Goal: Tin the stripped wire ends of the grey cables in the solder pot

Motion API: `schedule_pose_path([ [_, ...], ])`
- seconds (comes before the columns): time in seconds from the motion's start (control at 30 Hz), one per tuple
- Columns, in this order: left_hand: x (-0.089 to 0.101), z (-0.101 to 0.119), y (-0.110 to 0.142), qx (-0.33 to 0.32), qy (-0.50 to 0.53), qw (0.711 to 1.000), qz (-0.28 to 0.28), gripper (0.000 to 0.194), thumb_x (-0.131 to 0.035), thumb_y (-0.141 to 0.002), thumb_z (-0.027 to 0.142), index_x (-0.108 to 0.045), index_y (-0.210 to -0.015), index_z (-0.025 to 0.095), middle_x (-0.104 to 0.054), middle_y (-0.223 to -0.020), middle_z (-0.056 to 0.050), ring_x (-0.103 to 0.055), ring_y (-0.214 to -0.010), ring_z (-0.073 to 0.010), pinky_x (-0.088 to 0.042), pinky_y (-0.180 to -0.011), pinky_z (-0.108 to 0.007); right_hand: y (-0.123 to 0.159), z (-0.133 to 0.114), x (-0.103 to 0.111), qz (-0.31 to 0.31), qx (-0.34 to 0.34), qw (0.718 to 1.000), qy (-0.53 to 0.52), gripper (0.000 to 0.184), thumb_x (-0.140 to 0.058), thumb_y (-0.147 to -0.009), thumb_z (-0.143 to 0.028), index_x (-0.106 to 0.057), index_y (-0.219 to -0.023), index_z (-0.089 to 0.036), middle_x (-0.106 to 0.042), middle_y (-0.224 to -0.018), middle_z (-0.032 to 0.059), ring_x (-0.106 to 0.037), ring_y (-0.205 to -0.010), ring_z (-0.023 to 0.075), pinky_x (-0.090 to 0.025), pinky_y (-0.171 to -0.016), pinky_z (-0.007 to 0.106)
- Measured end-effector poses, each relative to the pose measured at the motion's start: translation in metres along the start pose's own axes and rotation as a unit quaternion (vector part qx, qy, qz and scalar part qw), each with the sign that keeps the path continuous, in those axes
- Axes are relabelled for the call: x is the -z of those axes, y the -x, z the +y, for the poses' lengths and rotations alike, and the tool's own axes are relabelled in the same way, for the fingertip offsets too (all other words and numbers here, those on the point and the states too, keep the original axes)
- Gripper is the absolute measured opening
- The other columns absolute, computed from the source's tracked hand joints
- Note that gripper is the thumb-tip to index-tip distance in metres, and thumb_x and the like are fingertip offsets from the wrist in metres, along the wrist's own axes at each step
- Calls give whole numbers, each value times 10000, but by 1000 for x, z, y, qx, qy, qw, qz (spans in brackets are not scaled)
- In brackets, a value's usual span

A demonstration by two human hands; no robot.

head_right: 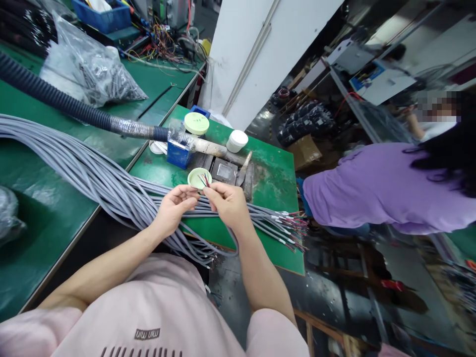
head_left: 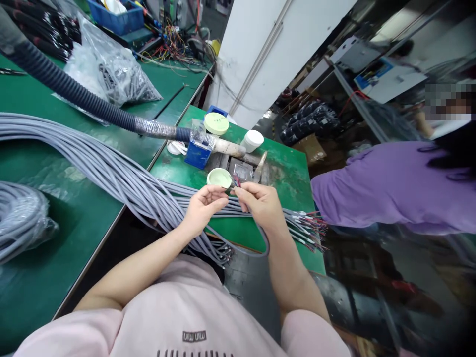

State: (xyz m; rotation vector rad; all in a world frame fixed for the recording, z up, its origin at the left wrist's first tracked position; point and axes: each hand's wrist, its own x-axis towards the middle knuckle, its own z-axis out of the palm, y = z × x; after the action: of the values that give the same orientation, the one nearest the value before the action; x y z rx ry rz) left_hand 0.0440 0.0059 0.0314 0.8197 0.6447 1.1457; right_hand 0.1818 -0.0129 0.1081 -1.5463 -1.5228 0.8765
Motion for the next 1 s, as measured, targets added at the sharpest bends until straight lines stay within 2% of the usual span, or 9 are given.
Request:
schedule_pose_path([
  [0.13, -19, -5, 0, 11, 101, 994, 39, 322, -814, -612, 371, -630, -784, 170, -606, -620, 44, -533, -546, -68, -435, -557, -203, 6, -5, -7, -7, 6, 1000, -2, 318, -577, -835, -386, -574, -592, -181, -455, -436, -52, -380, -417, 76, -307, -439, 224],
  [0.23, -21, -3, 1, -25, 95, 992, 75, 285, -792, -653, 386, -625, -756, 179, -573, -602, 53, -507, -531, -64, -420, -546, -205, 14, -3, -5, -9, 10, 1000, -10, 196, -584, -839, -359, -648, -867, -176, -492, -474, -63, -417, -432, 84, -325, -447, 223],
  [0.33, -16, 0, 2, -146, 4, 986, 85, 214, -758, -719, 370, -645, -745, 190, -591, -637, 34, -526, -581, -86, -436, -590, -235, 25, 2, -1, -15, 9, 1000, -11, 407, -591, -846, -327, -549, -1230, -201, -532, -517, -72, -463, -459, 100, -343, -457, 226],
  [0.47, -13, 0, 1, -285, -148, 947, 7, 157, -757, -737, 345, -698, -728, 199, -650, -694, -17, -573, -678, -137, -471, -688, -297, 36, 5, 1, 6, 4, 999, -41, 504, -567, -863, -339, -461, -1343, -230, -517, -504, -78, -449, -438, 105, -334, -430, 231],
  [0.53, -15, -3, 0, -247, -125, 961, 11, 193, -754, -738, 382, -704, -772, 198, -666, -732, -28, -583, -697, -144, -480, -696, -298, 37, 6, 0, 18, -4, 998, -61, 556, -576, -858, -350, -420, -1380, -239, -519, -499, -80, -439, -421, 104, -328, -412, 229],
  [0.63, -21, -8, 0, -102, -2, 995, 10, 354, -799, -677, 419, -699, -931, 194, -688, -832, -32, -607, -748, -139, -489, -724, -274, 37, 7, -5, 27, -23, 996, -88, 616, -590, -851, -356, -372, -1416, -245, -538, -492, -81, -419, -391, 98, -321, -387, 219],
  [0.8, -27, -6, 5, 84, 130, 974, -166, 466, -680, -747, 580, -696, -873, 132, -665, -714, -38, -555, -524, -111, -473, -576, -274, 39, 11, -6, 16, -30, 996, -84, 592, -607, -837, -376, -438, -1385, -231, -557, -478, -74, -462, -389, 109, -356, -384, 219],
  [0.9, -25, 0, 8, 100, 144, 970, -168, 446, -736, -699, 565, -668, -751, 127, -674, -708, -47, -611, -610, -139, -492, -654, -281, 36, 9, 4, 58, 10, 998, 2, 336, -606, -838, -385, -669, -1123, -218, -571, -485, -41, -503, -429, 120, -393, -431, 242],
  [1.0, -21, 2, 11, 134, 137, 967, -169, 441, -751, -688, 558, -647, -714, 130, -674, -663, -45, -648, -660, -158, -500, -708, -283, 28, 2, 12, 104, 44, 990, 85, 224, -603, -829, -385, -740, -835, -209, -665, -623, 14, -570, -522, 141, -434, -500, 264],
])
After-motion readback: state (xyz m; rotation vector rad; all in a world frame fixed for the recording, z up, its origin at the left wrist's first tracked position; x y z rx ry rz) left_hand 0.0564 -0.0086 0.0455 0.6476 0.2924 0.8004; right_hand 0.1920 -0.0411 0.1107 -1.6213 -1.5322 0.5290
